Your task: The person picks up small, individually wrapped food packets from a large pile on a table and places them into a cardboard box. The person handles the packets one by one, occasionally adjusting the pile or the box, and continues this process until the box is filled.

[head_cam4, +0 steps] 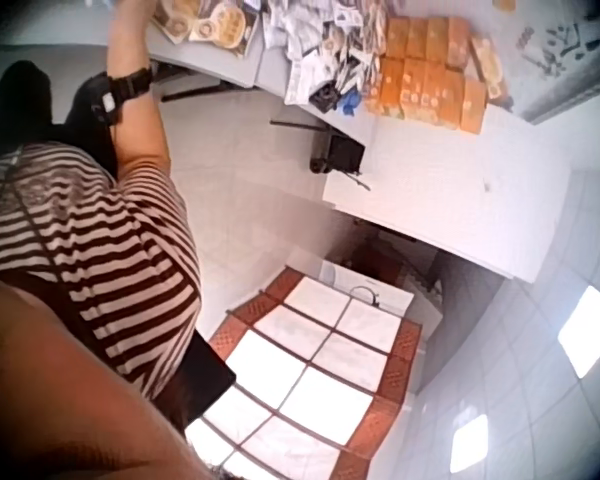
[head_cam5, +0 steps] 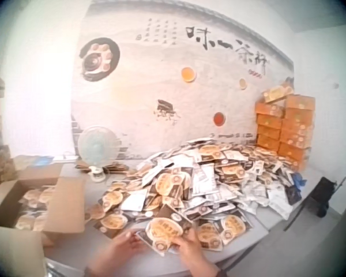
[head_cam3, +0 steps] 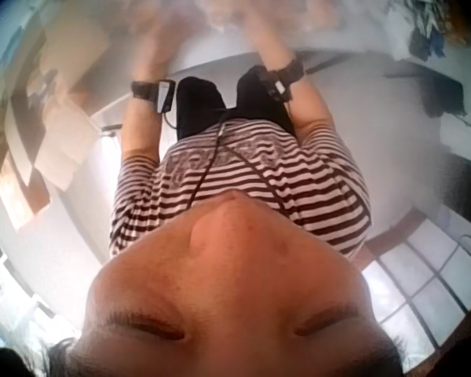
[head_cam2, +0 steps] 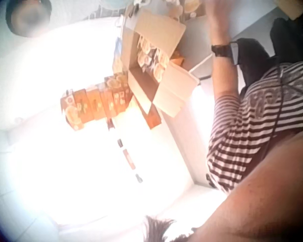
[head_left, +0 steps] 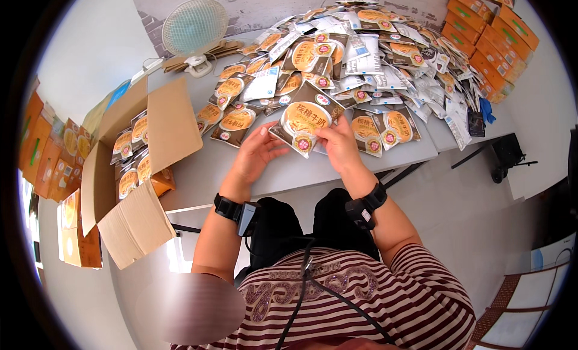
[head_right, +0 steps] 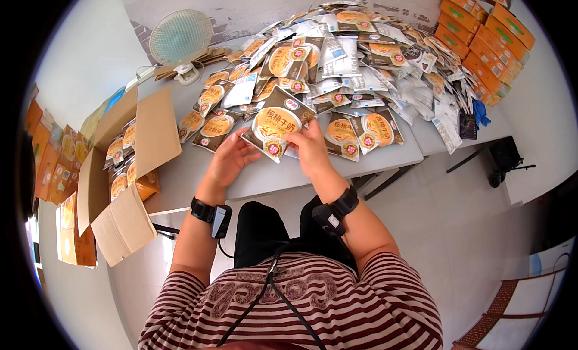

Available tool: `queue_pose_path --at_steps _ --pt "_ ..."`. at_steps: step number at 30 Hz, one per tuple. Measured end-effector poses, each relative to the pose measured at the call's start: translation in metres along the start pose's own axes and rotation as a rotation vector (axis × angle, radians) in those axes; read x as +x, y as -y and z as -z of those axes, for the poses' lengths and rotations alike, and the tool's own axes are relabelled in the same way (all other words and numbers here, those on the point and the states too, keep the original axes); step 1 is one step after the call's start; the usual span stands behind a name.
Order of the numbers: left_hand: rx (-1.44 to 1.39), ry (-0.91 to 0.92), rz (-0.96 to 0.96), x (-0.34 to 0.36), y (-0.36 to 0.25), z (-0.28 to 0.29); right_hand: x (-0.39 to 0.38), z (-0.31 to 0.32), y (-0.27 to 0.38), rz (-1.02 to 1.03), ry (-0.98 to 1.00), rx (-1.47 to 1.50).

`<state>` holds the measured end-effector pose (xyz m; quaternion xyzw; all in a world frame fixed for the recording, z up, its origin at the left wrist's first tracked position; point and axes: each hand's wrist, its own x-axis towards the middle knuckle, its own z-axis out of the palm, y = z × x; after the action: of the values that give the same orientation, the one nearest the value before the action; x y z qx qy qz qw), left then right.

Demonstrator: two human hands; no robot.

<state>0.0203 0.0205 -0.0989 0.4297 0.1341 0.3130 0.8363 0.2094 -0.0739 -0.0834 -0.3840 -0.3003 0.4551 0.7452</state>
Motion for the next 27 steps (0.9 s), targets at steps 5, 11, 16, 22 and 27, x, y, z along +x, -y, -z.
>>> queue_pose_path --at_steps 5,11,16,22,27 --pt "0.076 -0.073 -0.137 0.000 0.000 -0.007 0.017 -0.028 -0.010 -0.048 0.157 0.028" --pt "0.115 -0.235 -0.301 0.003 0.003 0.005 0.051 -0.052 -0.015 -0.064 0.300 0.003" --pt "0.092 -0.334 -0.377 0.005 0.002 0.009 0.078 -0.062 -0.028 -0.075 0.442 -0.056" --pt "0.069 -0.440 -0.388 0.012 0.001 0.011 0.101 -0.062 -0.032 -0.091 0.535 -0.117" --pt "0.120 -0.415 -0.362 0.016 0.003 0.006 0.112 -0.049 -0.033 -0.184 0.408 0.046"
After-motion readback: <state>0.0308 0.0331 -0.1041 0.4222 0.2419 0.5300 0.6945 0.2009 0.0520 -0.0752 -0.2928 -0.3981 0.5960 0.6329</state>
